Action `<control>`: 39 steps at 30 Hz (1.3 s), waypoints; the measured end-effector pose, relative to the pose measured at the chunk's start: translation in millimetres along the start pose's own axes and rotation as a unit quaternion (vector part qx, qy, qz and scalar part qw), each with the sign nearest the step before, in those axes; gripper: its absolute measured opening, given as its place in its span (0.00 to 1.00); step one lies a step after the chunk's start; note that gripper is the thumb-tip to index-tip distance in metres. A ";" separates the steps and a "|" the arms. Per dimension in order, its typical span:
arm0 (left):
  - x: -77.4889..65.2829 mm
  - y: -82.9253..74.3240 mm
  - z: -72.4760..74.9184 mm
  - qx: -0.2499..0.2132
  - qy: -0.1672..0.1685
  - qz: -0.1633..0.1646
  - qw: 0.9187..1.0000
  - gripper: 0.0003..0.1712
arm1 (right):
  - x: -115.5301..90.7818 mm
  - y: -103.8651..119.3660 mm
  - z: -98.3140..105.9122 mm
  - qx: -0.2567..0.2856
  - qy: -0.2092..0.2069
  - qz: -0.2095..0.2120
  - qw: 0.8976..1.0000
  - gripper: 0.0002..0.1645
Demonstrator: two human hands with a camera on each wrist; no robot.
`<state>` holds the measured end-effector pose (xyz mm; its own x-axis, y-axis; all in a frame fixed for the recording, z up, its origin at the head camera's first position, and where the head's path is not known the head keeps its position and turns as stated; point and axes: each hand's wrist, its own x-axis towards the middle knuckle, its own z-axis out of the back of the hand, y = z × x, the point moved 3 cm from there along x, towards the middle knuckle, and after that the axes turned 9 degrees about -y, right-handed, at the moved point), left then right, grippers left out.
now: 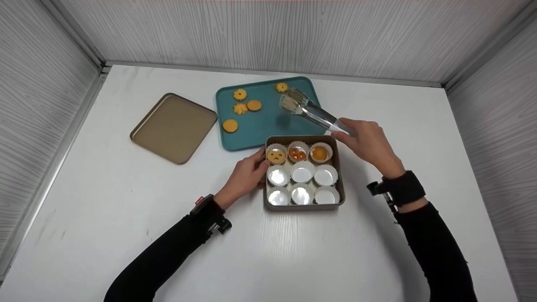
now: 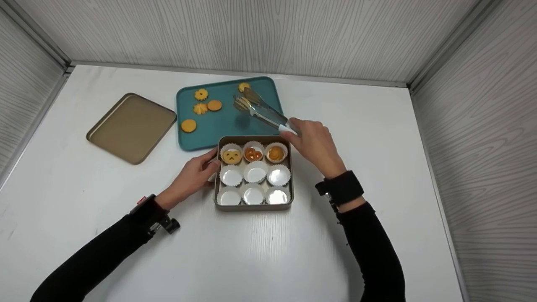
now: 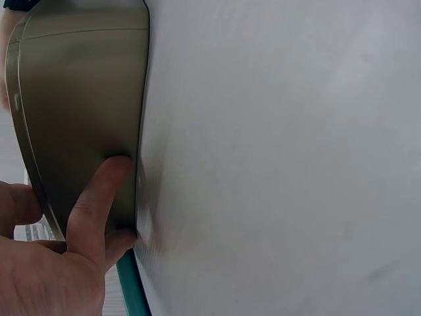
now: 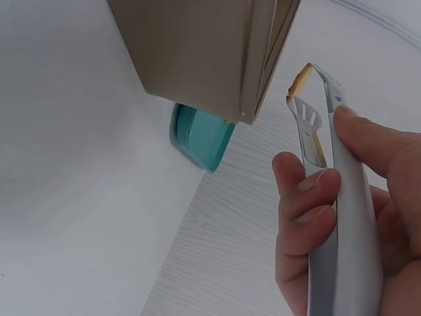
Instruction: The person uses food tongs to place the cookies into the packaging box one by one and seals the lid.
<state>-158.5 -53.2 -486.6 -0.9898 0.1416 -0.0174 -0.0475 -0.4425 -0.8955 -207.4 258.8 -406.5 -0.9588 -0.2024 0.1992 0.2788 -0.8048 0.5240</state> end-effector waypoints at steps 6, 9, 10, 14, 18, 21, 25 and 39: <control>-0.2 1.6 1.2 -0.002 -0.001 -0.001 1.000 0.32 | -14.7 3.1 0.6 -0.001 0.008 0.010 1.000 0.34; -0.1 1.6 1.7 0.000 -0.002 -0.007 1.000 0.32 | -23.1 6.1 2.1 -0.001 0.006 0.020 1.000 0.33; 0.0 1.2 1.9 0.003 -0.003 -0.011 1.000 0.32 | -26.1 7.6 3.1 0.000 0.006 0.021 1.000 0.33; 0.3 1.1 2.4 0.005 -0.003 -0.012 1.000 0.31 | -38.0 13.4 6.4 0.005 -0.005 0.039 0.999 0.32; -0.6 1.8 2.6 0.002 0.001 -0.009 1.000 0.31 | -49.7 16.1 7.4 0.002 -0.021 0.065 0.998 0.31; -1.2 2.1 2.9 -0.002 0.004 -0.011 1.000 0.32 | -58.4 15.8 7.7 -0.006 -0.022 0.080 0.997 0.31; -0.9 2.1 3.1 -0.005 0.007 -0.013 1.000 0.32 | -69.5 15.1 10.4 -0.004 -0.012 0.097 0.995 0.29; -1.9 2.0 2.9 -0.031 0.015 0.006 0.999 0.33 | -85.1 10.1 12.9 -0.011 0.076 0.125 0.989 0.27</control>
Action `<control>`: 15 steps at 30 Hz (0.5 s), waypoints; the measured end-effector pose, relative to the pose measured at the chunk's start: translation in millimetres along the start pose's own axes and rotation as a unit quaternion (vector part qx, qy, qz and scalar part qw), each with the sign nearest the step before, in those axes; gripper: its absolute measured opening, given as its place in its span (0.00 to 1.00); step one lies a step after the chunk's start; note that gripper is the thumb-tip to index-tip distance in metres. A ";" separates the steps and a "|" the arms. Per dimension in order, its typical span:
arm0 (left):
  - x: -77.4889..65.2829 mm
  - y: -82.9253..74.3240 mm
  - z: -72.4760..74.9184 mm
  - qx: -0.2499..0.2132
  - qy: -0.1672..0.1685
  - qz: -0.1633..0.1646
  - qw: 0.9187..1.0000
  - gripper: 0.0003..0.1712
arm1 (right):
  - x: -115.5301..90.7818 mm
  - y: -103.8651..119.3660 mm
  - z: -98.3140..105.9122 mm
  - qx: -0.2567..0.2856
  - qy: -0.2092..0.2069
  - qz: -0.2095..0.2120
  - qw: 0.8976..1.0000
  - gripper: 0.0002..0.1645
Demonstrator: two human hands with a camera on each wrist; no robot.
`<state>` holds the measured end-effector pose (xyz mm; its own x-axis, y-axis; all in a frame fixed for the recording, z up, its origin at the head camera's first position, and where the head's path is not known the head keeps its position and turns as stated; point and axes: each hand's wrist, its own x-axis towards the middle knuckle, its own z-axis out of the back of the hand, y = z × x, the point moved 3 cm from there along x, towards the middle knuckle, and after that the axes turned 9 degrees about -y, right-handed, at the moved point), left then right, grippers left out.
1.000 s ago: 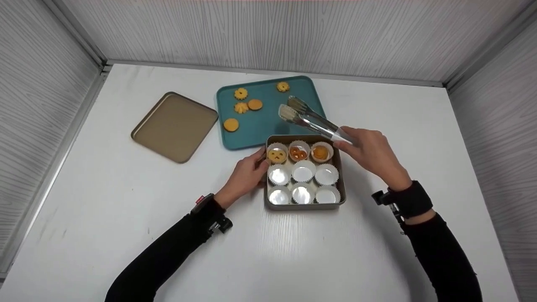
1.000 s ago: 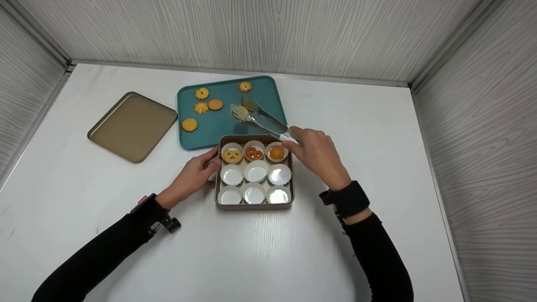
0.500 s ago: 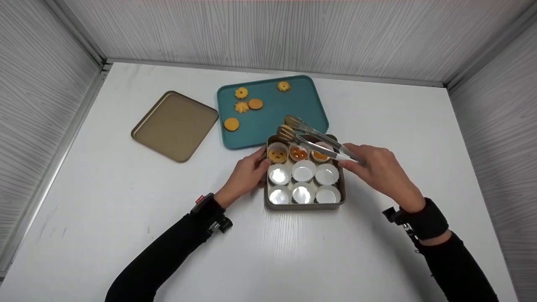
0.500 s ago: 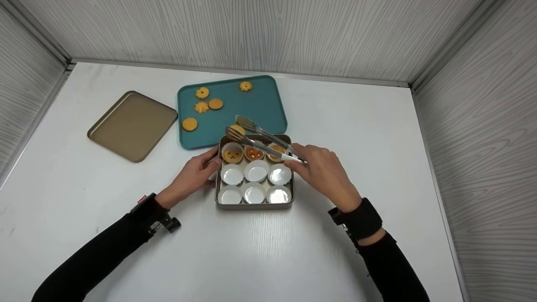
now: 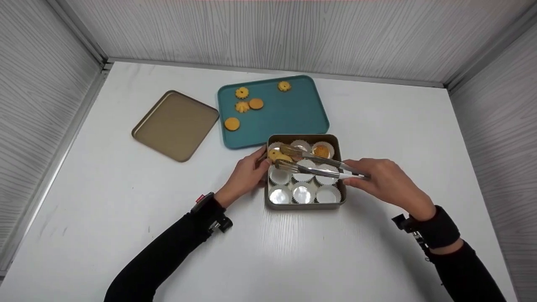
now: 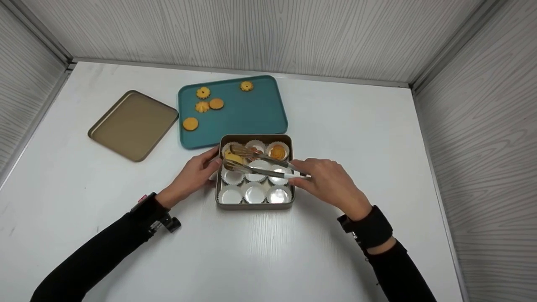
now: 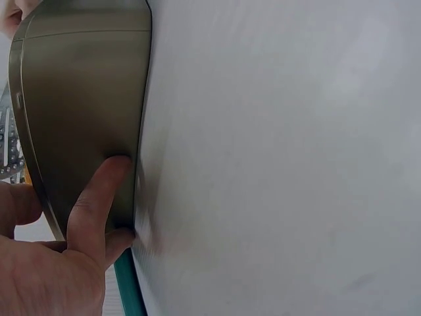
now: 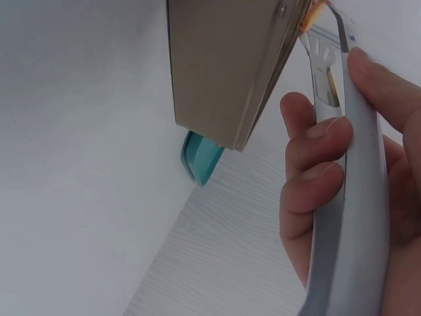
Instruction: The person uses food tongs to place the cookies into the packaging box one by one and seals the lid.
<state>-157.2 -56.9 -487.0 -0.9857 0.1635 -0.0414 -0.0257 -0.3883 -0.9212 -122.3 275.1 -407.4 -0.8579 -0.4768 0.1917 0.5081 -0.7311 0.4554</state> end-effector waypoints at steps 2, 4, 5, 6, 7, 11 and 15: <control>-0.2 -0.1 -0.3 -0.003 0.002 0.005 1.000 0.33 | -1.3 -0.3 -1.3 -0.006 0.008 0.004 1.000 0.28; -0.4 -0.6 -0.1 0.000 0.002 0.007 1.000 0.33 | -2.1 0.4 -2.0 -0.016 0.012 0.010 1.000 0.29; -0.4 -1.2 0.1 0.005 0.001 0.004 1.000 0.33 | -2.4 0.8 -2.3 -0.021 0.012 0.015 1.000 0.29; -0.4 -1.8 0.4 0.012 0.000 0.001 1.000 0.33 | -2.7 1.3 -2.5 -0.026 0.013 0.018 0.999 0.29; -0.2 -2.3 0.6 0.021 -0.001 -0.004 1.000 0.33 | -2.9 1.8 -2.6 -0.031 0.012 0.022 0.999 0.29; 0.5 -2.9 0.8 0.030 0.002 -0.009 1.000 0.33 | -3.0 4.7 -3.8 -0.051 0.014 0.033 0.998 0.29; 1.3 -1.5 0.5 0.037 0.000 -0.013 0.999 0.33 | -2.5 6.8 -5.9 -0.063 0.013 0.044 0.997 0.29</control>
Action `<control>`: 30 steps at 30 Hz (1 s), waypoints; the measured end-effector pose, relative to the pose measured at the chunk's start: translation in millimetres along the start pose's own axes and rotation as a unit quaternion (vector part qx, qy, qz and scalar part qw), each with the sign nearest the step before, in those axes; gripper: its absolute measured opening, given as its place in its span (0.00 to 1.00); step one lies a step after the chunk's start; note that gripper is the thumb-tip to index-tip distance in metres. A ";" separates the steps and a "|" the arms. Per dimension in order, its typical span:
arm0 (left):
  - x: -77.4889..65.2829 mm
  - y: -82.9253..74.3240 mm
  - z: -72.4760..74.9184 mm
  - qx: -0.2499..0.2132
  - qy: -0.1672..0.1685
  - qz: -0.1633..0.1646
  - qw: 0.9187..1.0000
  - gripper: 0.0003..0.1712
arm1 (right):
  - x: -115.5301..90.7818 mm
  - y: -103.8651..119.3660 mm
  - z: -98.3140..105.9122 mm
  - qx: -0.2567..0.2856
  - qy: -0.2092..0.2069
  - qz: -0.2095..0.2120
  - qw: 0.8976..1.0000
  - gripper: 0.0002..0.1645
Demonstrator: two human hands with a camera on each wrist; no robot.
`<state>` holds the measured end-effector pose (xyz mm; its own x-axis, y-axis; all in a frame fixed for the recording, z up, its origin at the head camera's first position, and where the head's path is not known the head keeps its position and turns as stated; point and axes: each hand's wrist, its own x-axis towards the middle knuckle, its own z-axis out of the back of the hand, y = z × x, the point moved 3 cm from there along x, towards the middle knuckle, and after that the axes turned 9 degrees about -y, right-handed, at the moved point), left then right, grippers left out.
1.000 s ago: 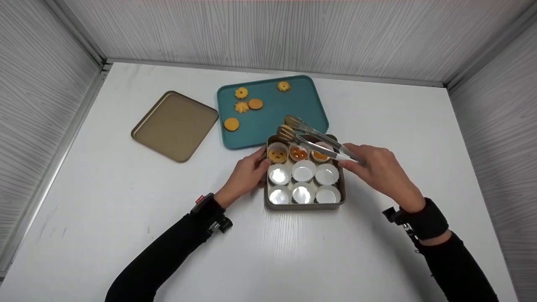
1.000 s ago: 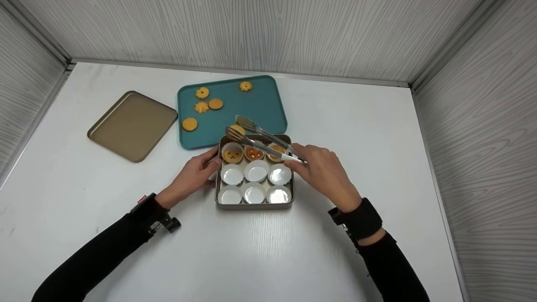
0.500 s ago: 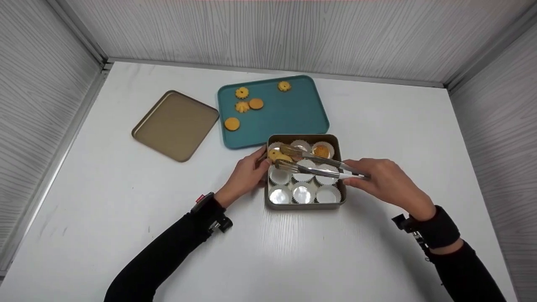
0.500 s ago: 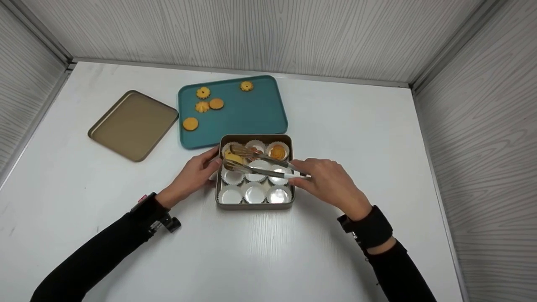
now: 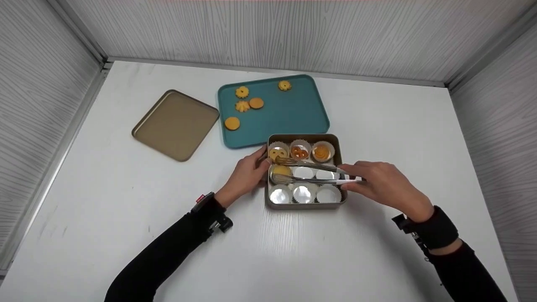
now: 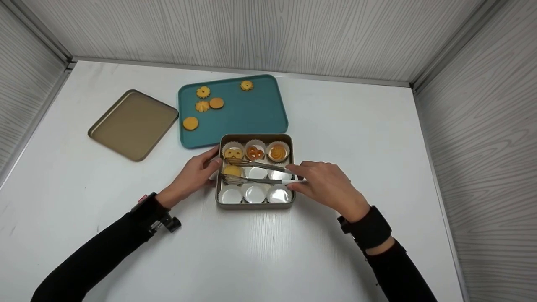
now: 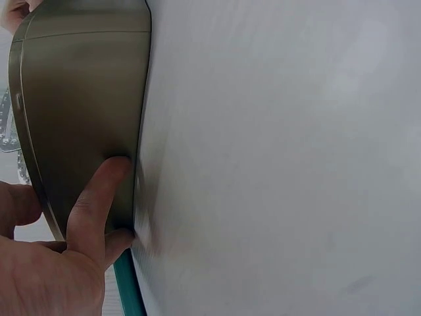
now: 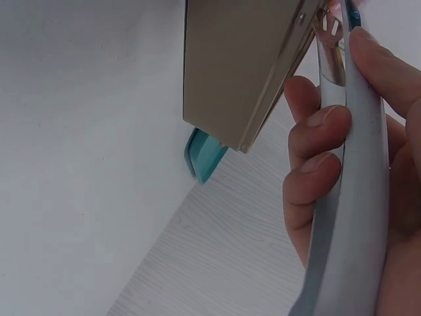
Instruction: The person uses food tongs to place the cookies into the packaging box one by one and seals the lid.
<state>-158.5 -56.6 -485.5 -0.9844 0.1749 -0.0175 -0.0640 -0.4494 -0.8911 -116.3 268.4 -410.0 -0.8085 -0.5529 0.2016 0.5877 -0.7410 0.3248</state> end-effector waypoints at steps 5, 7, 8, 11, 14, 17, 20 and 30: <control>0.5 1.0 -0.1 0.002 -0.002 -0.008 1.000 0.33 | 1.2 0.9 -1.8 -0.010 -0.001 0.003 1.000 0.29; 0.3 0.7 0.2 0.001 -0.003 -0.009 1.000 0.33 | 1.5 1.3 -2.5 -0.016 0.002 0.001 1.000 0.29; 0.3 1.0 0.1 0.000 -0.003 -0.009 1.000 0.33 | 1.5 1.4 -2.9 -0.018 0.004 0.000 1.000 0.29; 0.1 1.0 0.0 -0.003 -0.004 -0.008 1.000 0.33 | 1.6 1.6 -3.7 -0.024 0.007 -0.004 1.000 0.29; 0.1 1.8 -0.7 -0.010 -0.003 -0.003 1.000 0.33 | 1.9 1.8 -4.6 -0.028 0.010 -0.008 1.000 0.29; -0.3 1.7 -1.2 -0.014 -0.003 0.001 1.000 0.33 | 2.2 1.6 -5.9 -0.032 0.012 -0.010 0.999 0.30; -0.7 2.0 -1.7 -0.019 -0.001 0.007 1.000 0.33 | 2.3 1.0 -7.9 -0.033 -0.002 0.006 0.999 0.30; -0.2 2.3 -1.6 -0.013 -0.002 0.006 1.000 0.33 | 0.4 -1.0 -10.5 -0.021 -0.027 0.024 0.999 0.30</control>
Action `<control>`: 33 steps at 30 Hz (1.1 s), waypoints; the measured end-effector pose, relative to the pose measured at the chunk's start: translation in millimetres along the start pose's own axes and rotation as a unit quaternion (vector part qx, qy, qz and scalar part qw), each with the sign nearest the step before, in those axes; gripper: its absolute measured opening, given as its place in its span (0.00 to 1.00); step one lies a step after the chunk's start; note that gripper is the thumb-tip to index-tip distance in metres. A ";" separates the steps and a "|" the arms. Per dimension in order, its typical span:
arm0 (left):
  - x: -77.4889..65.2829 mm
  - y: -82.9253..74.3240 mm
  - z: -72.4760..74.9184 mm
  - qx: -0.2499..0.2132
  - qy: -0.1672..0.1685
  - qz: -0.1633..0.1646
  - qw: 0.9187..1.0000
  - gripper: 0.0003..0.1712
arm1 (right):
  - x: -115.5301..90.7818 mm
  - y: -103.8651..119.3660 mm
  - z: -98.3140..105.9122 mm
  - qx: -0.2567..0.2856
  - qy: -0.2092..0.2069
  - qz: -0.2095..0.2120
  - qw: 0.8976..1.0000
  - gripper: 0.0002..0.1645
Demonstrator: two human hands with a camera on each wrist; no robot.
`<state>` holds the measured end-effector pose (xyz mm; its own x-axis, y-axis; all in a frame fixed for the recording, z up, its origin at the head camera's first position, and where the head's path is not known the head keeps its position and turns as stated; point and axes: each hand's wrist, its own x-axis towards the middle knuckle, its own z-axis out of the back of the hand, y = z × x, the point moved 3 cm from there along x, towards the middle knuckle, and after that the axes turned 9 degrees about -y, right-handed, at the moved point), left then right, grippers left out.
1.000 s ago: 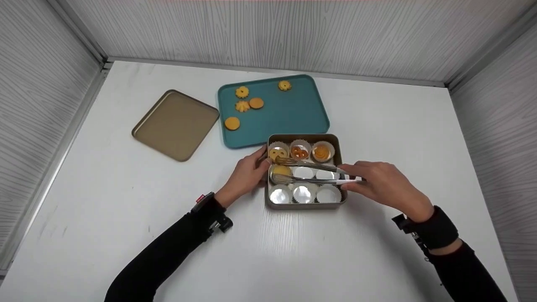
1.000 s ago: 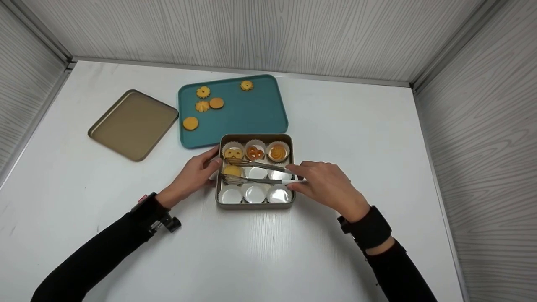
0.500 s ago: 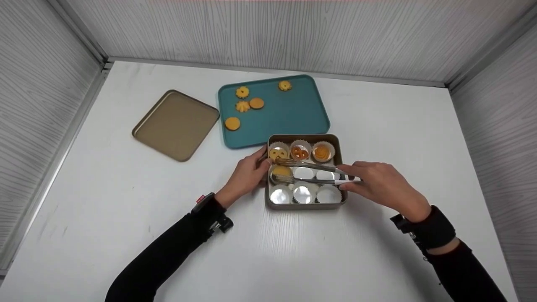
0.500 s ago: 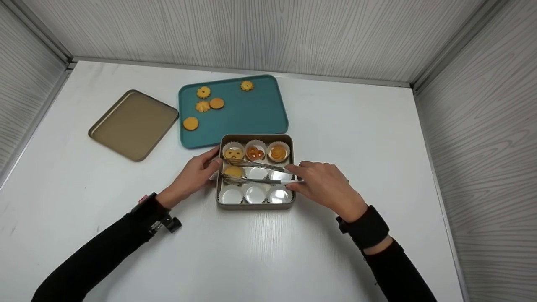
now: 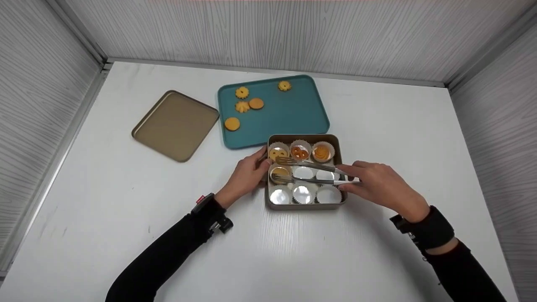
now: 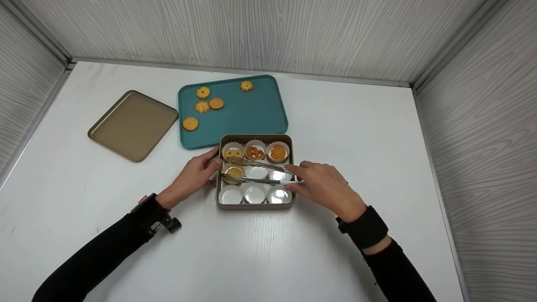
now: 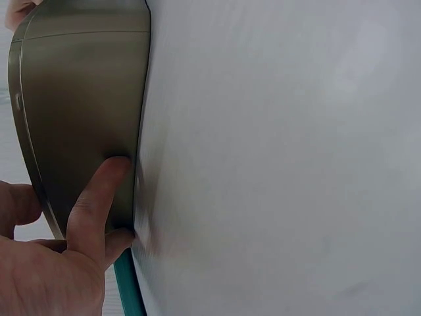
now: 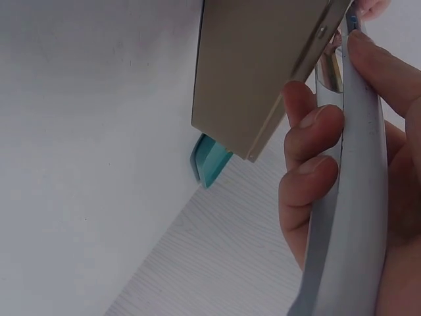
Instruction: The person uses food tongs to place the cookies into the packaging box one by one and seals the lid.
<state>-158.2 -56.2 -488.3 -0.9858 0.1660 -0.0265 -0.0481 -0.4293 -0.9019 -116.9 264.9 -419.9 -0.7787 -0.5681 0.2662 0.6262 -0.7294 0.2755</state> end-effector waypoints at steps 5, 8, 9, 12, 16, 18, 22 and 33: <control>-0.7 0.9 1.6 -0.001 0.001 0.000 1.000 0.33 | -0.6 -4.0 -0.1 0.022 0.005 -0.002 1.000 0.31; -1.6 0.6 2.8 -0.001 0.000 0.000 1.000 0.33 | -0.8 -8.2 1.3 0.039 0.017 -0.014 0.999 0.30; -1.9 0.5 3.2 -0.002 -0.001 -0.001 1.000 0.33 | -0.7 -9.9 2.1 0.045 0.020 -0.020 0.999 0.29; -2.2 0.6 4.0 -0.007 -0.002 0.001 1.000 0.33 | 0.9 -15.3 5.7 0.070 0.021 -0.043 0.996 0.28; -2.6 0.3 4.7 -0.020 0.002 0.011 1.000 0.33 | 6.8 -23.2 10.3 0.099 -0.012 -0.078 0.992 0.27; -2.4 -0.4 4.8 -0.019 0.001 0.011 1.000 0.33 | 12.5 -27.8 11.4 0.101 -0.035 -0.095 0.990 0.27; -2.2 -2.0 4.5 -0.024 -0.001 0.010 1.000 0.33 | 31.2 -39.0 10.1 0.084 -0.070 -0.125 0.986 0.30; -3.2 -1.4 -0.1 -0.038 0.002 0.015 0.999 0.32 | 93.9 -63.1 3.0 0.027 -0.081 -0.178 0.980 0.30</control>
<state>-154.9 -56.1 -487.0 -0.9861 0.1567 -0.0562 -0.0049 -0.3647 -0.9311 -229.4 258.8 -409.5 -0.9347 -0.2110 0.2861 0.3211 -0.8463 0.4250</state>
